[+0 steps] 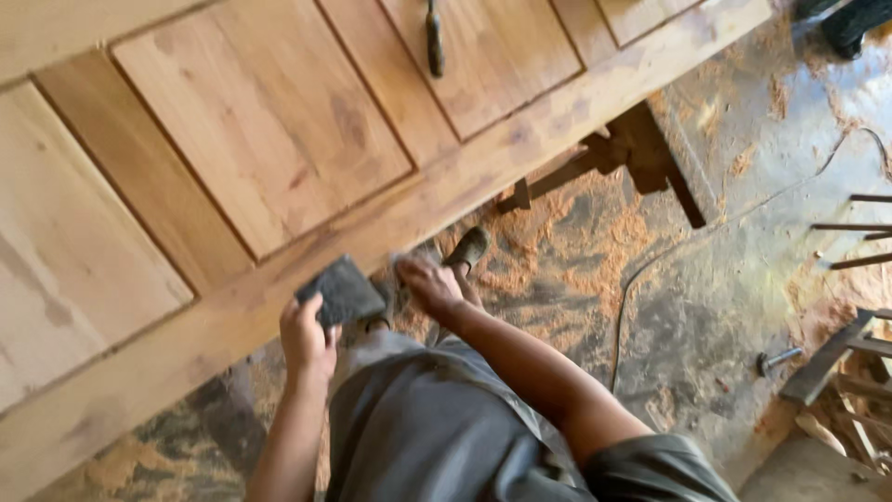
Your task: The person works on a wooden panel door laid on sawhorses in a workshop. They handle pieces of sandpaper, scrape out a crack with a chisel-like tool, then scoop wood filler from a can with a stick onto a spreader and press filler into nail holes and cracks, smoothing it across the surface.
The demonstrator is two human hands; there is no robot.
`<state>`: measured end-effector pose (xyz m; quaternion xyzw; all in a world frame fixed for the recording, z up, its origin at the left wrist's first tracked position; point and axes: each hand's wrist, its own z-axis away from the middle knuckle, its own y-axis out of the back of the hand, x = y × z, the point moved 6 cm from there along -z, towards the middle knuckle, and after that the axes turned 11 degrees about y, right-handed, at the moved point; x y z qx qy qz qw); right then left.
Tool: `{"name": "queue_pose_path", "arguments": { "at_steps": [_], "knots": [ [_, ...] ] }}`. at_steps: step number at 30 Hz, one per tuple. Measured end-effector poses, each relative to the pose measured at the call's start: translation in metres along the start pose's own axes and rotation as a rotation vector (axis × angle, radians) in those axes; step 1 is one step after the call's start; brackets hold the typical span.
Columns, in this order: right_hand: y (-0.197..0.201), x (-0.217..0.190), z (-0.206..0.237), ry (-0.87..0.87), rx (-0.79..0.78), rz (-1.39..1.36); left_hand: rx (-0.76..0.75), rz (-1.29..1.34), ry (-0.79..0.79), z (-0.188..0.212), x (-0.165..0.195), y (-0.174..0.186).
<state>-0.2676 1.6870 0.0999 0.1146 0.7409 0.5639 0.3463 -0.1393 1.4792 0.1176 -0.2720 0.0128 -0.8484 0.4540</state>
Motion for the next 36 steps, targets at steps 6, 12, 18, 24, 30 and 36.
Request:
{"name": "queue_pose_path", "arguments": {
  "at_steps": [6,12,18,24,30,36],
  "knots": [
    [0.021,0.107,-0.003,-0.169,-0.169,0.003,0.068,0.015,0.069,-0.044,-0.02,-0.068],
    [0.088,0.229,-0.05,0.087,-0.03,-0.487,-0.139,-0.075,0.02,-0.128,-0.01,-0.244],
    [0.203,0.533,-0.036,-0.643,0.202,-0.492,-0.382,-0.076,0.001,-0.171,-0.025,-0.509],
    [0.275,0.655,-0.025,-0.458,0.316,-0.281,-0.427,0.05,0.124,-0.168,-0.04,-0.668],
    [0.349,0.85,-0.043,-0.869,0.905,-0.624,-0.476,0.235,0.14,-0.221,-0.035,-0.787],
    [0.41,0.982,-0.118,-0.685,1.196,-1.349,-0.268,0.313,-0.039,-0.342,0.007,-1.004]
  ]
}}
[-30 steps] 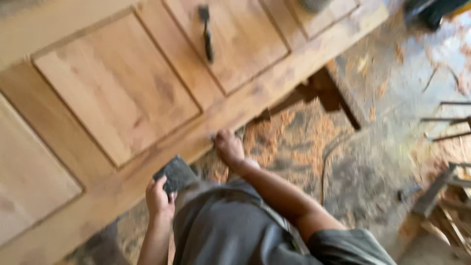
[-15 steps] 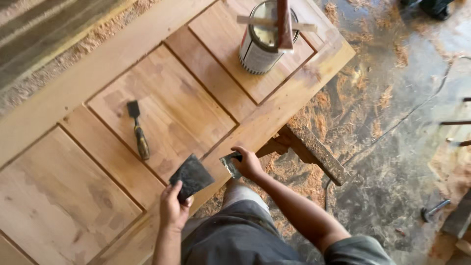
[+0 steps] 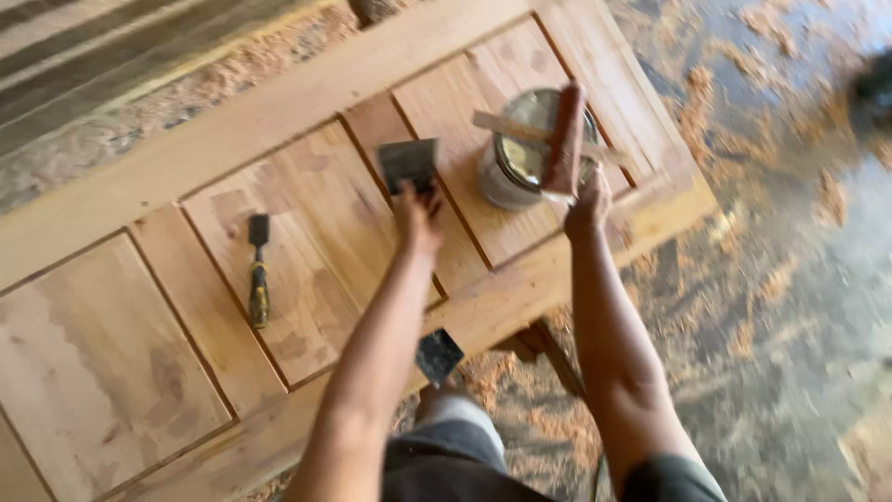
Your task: The person works on a wooden panel door laid on sawhorses in a workshop. They handle pieces of sandpaper, scrape out a crack with a chisel-like tool, then scoop wood filler from a can with a stick onto a spreader and press filler into nail holes and cracks, smoothing it across the surface.
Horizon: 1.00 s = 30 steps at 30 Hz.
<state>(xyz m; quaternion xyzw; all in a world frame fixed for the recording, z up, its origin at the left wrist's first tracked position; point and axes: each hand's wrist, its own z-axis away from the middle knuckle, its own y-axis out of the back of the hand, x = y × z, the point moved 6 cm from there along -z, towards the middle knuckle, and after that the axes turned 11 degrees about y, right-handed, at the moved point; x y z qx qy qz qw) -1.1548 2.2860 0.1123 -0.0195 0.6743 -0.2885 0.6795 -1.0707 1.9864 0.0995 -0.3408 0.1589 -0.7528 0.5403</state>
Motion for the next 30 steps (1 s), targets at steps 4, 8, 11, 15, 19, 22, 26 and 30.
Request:
{"name": "queue_pose_path", "arguments": {
  "at_steps": [4,8,11,15,19,22,26,30],
  "knots": [
    [-0.013,0.022,-0.011,-0.175,-0.007,-0.244,0.068,-0.256,-0.14,-0.031,-0.007,-0.091],
    [-0.005,0.032,0.007,-0.226,-0.001,-0.231,-0.014,-0.33,-0.303,-0.014,-0.006,-0.116],
    [-0.009,0.038,0.026,-0.22,-0.025,-0.124,0.12,-0.296,-0.411,0.009,0.019,-0.086],
    [-0.049,0.073,0.08,-0.313,-0.119,-0.043,0.08,0.039,-0.288,0.041,0.053,-0.01],
    [-0.099,0.127,0.162,-0.439,-0.266,0.034,0.23,0.151,-0.377,0.077,0.098,0.089],
    [-0.126,0.16,0.206,-0.486,-0.335,0.11,0.244,0.218,-0.41,0.083,0.127,0.15],
    [-0.126,0.18,0.235,-0.409,-0.304,0.288,0.169,0.265,-0.454,0.077,0.14,0.201],
    [-0.095,0.18,0.312,-0.304,-0.253,0.538,0.352,0.097,-0.452,0.096,0.162,0.281]
  ]
}}
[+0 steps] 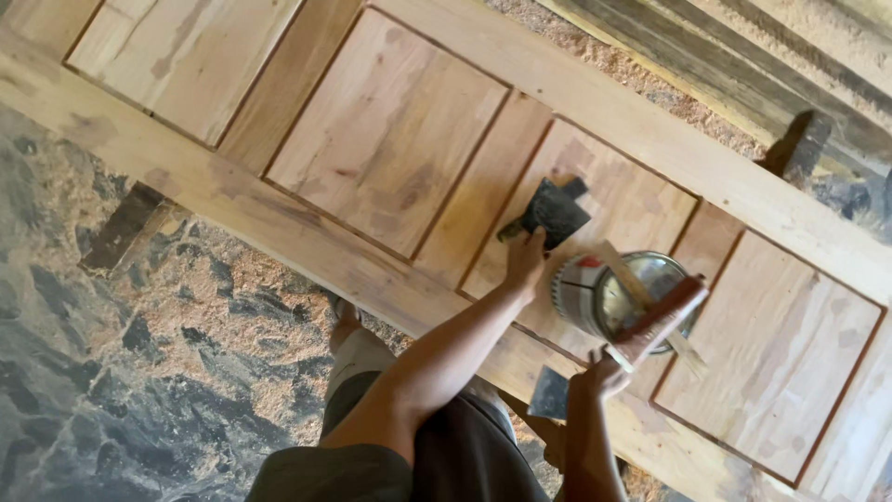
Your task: The person works on a wooden panel door laid on sawhorses in a workshop. They handle pieces of sandpaper, scrape out a crack with a chisel-like tool, then scoop wood filler from a can with a stick onto a spreader and press filler into nail holes and cracks, smoothing it across the surface.
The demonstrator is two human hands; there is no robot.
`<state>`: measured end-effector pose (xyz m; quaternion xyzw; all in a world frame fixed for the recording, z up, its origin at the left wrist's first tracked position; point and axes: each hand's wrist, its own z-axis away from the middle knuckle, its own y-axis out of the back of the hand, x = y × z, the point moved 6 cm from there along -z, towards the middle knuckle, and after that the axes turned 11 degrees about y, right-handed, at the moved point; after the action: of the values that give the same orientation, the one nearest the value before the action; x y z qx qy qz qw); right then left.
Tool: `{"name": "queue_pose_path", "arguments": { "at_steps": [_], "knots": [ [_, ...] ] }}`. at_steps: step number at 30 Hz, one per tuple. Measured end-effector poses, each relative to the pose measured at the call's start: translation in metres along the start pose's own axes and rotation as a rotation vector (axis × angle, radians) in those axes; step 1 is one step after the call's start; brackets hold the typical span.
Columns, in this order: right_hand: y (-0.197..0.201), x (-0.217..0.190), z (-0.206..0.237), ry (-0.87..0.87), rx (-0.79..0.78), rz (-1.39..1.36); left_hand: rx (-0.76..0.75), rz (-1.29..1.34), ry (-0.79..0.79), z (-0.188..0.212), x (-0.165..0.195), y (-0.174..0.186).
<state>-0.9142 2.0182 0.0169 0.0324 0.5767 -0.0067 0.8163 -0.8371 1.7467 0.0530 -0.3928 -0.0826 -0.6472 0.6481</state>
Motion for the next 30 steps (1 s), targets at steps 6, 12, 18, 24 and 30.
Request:
{"name": "queue_pose_path", "arguments": {
  "at_steps": [6,12,18,24,30],
  "knots": [
    [-0.188,0.029,0.144,0.288,-0.48,0.298,0.135,-0.175,-0.159,-0.05,0.138,0.198],
    [-0.393,-0.017,0.158,0.603,0.022,0.867,-0.034,-0.875,0.145,-0.076,0.248,0.383],
    [-0.443,-0.008,0.215,0.371,0.017,0.866,-0.165,-1.01,0.238,-0.061,0.294,0.497],
    [-0.502,0.013,0.375,-0.121,-0.757,-0.276,-0.171,-0.748,0.008,-0.079,0.355,0.5],
    [-0.62,-0.021,0.516,-0.62,-1.347,-0.865,0.178,-0.476,0.034,-0.108,0.448,0.602]
  ]
}}
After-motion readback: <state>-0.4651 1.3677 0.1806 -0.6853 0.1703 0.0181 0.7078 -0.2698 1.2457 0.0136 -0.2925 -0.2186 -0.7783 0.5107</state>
